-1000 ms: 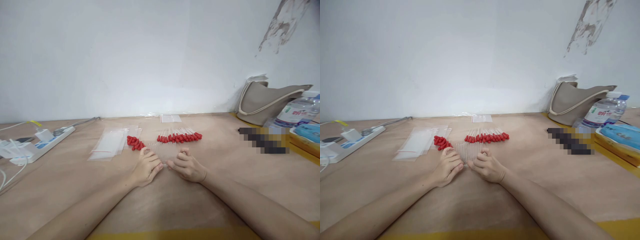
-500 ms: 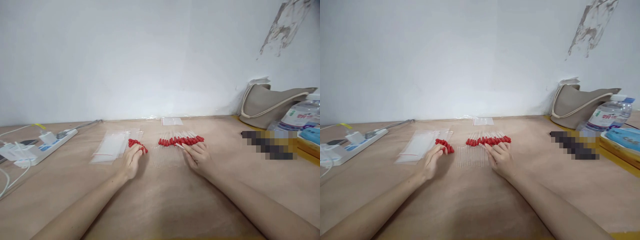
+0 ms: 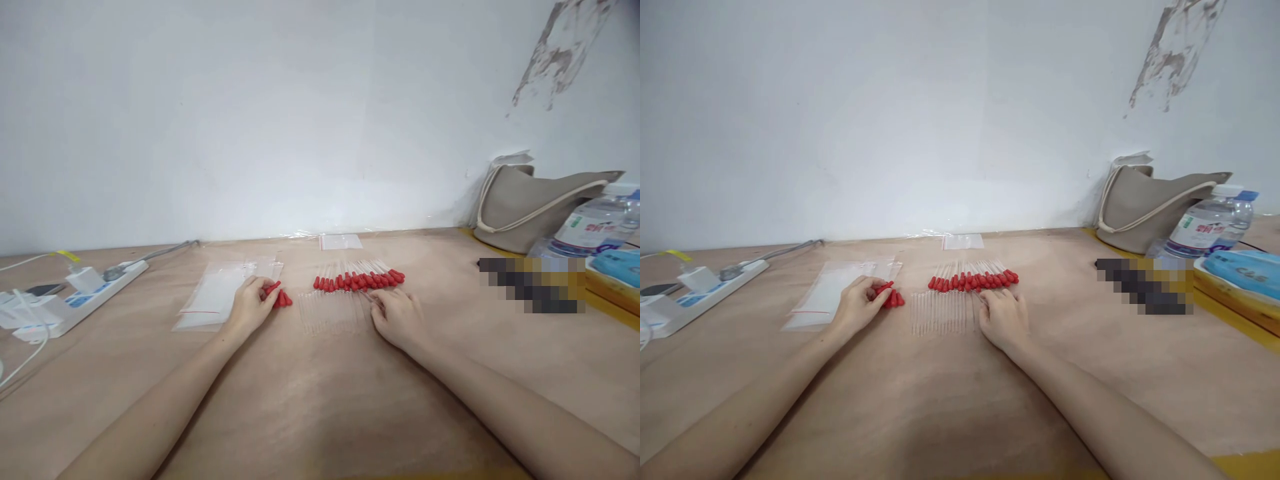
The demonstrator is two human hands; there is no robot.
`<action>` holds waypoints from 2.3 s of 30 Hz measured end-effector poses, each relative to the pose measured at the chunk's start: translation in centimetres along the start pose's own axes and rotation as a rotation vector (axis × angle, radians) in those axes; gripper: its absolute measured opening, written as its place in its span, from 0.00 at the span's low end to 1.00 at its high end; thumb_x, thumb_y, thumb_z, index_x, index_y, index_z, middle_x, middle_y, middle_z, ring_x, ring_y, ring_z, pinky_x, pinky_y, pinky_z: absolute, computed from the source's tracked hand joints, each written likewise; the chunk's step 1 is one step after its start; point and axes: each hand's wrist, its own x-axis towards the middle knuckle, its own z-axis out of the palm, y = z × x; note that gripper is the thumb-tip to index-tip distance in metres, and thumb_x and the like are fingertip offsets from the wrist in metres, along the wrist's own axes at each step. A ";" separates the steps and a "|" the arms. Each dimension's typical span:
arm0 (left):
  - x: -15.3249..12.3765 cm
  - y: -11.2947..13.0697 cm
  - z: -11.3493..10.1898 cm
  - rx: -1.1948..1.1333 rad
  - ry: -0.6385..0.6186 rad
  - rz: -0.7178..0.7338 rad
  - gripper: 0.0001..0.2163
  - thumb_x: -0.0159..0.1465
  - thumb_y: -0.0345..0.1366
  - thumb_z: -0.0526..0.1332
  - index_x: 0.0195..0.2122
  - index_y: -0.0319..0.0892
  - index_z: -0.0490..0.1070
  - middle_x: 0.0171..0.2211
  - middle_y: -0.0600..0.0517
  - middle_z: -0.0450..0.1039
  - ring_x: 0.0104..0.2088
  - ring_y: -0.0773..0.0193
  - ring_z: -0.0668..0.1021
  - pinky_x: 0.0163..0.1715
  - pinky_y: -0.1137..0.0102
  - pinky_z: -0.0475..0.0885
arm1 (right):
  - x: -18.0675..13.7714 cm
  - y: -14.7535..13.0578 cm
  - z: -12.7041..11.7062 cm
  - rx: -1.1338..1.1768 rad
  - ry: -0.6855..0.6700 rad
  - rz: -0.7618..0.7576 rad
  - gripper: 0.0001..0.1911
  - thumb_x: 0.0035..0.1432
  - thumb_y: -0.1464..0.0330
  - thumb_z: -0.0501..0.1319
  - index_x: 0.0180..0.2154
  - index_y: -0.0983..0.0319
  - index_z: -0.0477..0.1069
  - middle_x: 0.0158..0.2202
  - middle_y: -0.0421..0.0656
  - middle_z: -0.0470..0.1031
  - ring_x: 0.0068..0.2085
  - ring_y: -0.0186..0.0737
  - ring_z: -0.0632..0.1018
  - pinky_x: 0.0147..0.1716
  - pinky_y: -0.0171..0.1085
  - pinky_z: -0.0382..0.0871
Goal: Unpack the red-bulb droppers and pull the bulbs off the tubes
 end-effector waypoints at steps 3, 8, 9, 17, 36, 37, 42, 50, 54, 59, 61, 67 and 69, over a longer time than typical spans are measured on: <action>0.0 0.2 0.0 0.001 0.004 0.024 0.10 0.57 0.41 0.56 0.28 0.42 0.72 0.27 0.52 0.70 0.23 0.67 0.71 0.27 0.71 0.68 | -0.2 -0.4 0.0 0.014 -0.001 -0.041 0.10 0.53 0.71 0.53 0.34 0.57 0.71 0.33 0.39 0.75 0.38 0.39 0.72 0.35 0.39 0.51; -0.2 0.6 -0.3 0.083 0.008 0.041 0.11 0.58 0.43 0.55 0.31 0.43 0.73 0.28 0.51 0.70 0.29 0.65 0.73 0.32 0.70 0.69 | -0.5 -0.7 0.2 0.034 -0.018 -0.124 0.11 0.55 0.69 0.52 0.36 0.57 0.71 0.34 0.41 0.76 0.40 0.40 0.71 0.38 0.40 0.52; -0.3 0.7 -0.3 0.108 0.029 0.037 0.12 0.58 0.44 0.55 0.32 0.42 0.73 0.30 0.51 0.70 0.30 0.64 0.73 0.32 0.70 0.68 | -0.5 -0.7 0.2 0.039 -0.034 -0.133 0.11 0.55 0.69 0.52 0.37 0.58 0.71 0.34 0.41 0.76 0.41 0.41 0.70 0.38 0.40 0.52; -0.6 5.2 0.9 0.203 -0.036 0.254 0.08 0.59 0.39 0.54 0.31 0.42 0.70 0.28 0.52 0.69 0.32 0.62 0.72 0.35 0.68 0.63 | -0.4 -0.6 0.5 0.149 -0.120 -0.149 0.14 0.58 0.66 0.50 0.43 0.59 0.69 0.39 0.42 0.75 0.43 0.40 0.70 0.44 0.42 0.53; 4.6 11.7 9.0 0.067 -0.309 0.375 0.12 0.53 0.38 0.59 0.38 0.40 0.67 0.35 0.48 0.69 0.38 0.59 0.71 0.40 0.66 0.65 | 1.0 0.1 1.7 0.410 -0.094 0.043 0.14 0.52 0.75 0.51 0.42 0.64 0.65 0.36 0.45 0.73 0.39 0.42 0.71 0.40 0.39 0.62; 4.7 11.7 9.2 0.049 -0.306 0.360 0.12 0.54 0.38 0.58 0.38 0.40 0.67 0.35 0.48 0.70 0.38 0.60 0.71 0.41 0.67 0.65 | 1.0 0.2 1.8 0.419 -0.078 0.056 0.15 0.52 0.75 0.51 0.43 0.65 0.65 0.36 0.45 0.73 0.39 0.42 0.71 0.40 0.40 0.62; 5.4 12.0 10.3 -0.016 -0.301 0.265 0.07 0.56 0.36 0.56 0.30 0.40 0.71 0.30 0.50 0.73 0.32 0.63 0.73 0.35 0.70 0.67 | 1.1 0.6 2.3 0.467 -0.022 0.094 0.15 0.51 0.74 0.51 0.42 0.65 0.64 0.34 0.46 0.73 0.38 0.41 0.71 0.38 0.40 0.63; 5.5 12.0 9.8 -0.083 -0.097 -0.042 0.07 0.54 0.31 0.55 0.34 0.39 0.69 0.27 0.50 0.74 0.29 0.63 0.75 0.30 0.70 0.68 | 1.0 0.9 2.8 0.496 0.000 0.100 0.15 0.49 0.72 0.54 0.42 0.64 0.64 0.32 0.44 0.72 0.37 0.42 0.71 0.38 0.42 0.65; 3.1 10.5 6.8 -0.155 -0.024 -0.095 0.05 0.55 0.31 0.54 0.33 0.39 0.66 0.28 0.51 0.73 0.28 0.67 0.75 0.28 0.74 0.69 | 1.1 1.2 3.3 0.562 0.137 0.071 0.13 0.51 0.69 0.54 0.40 0.63 0.65 0.38 0.47 0.68 0.38 0.40 0.71 0.39 0.42 0.67; -2.4 6.5 2.4 -0.337 -0.092 0.183 0.04 0.57 0.33 0.57 0.34 0.40 0.67 0.29 0.52 0.72 0.30 0.67 0.75 0.31 0.73 0.70 | 0.9 0.4 1.6 0.519 0.255 -0.077 0.17 0.56 0.63 0.52 0.46 0.63 0.64 0.45 0.50 0.64 0.45 0.42 0.68 0.43 0.42 0.64; -3.9 5.3 1.4 -0.295 -0.133 0.288 0.04 0.58 0.32 0.56 0.34 0.41 0.67 0.29 0.53 0.72 0.30 0.67 0.75 0.32 0.71 0.70 | 0.6 -0.4 0.6 0.432 0.196 -0.240 0.19 0.57 0.62 0.52 0.49 0.62 0.63 0.47 0.50 0.64 0.49 0.43 0.66 0.47 0.43 0.60; -4.6 4.4 1.5 -0.273 -0.120 0.398 0.05 0.59 0.32 0.55 0.36 0.42 0.67 0.32 0.51 0.73 0.34 0.66 0.75 0.35 0.70 0.70 | -0.1 -2.2 0.2 0.198 0.038 -0.549 0.15 0.58 0.61 0.53 0.46 0.57 0.67 0.37 0.43 0.74 0.42 0.40 0.68 0.49 0.48 0.48; -4.5 4.5 1.6 -0.280 -0.109 0.412 0.05 0.59 0.32 0.56 0.37 0.42 0.67 0.32 0.51 0.73 0.34 0.66 0.75 0.35 0.70 0.70 | -0.1 -2.4 0.5 0.179 0.034 -0.577 0.14 0.59 0.62 0.52 0.45 0.56 0.69 0.32 0.41 0.75 0.40 0.39 0.68 0.49 0.48 0.47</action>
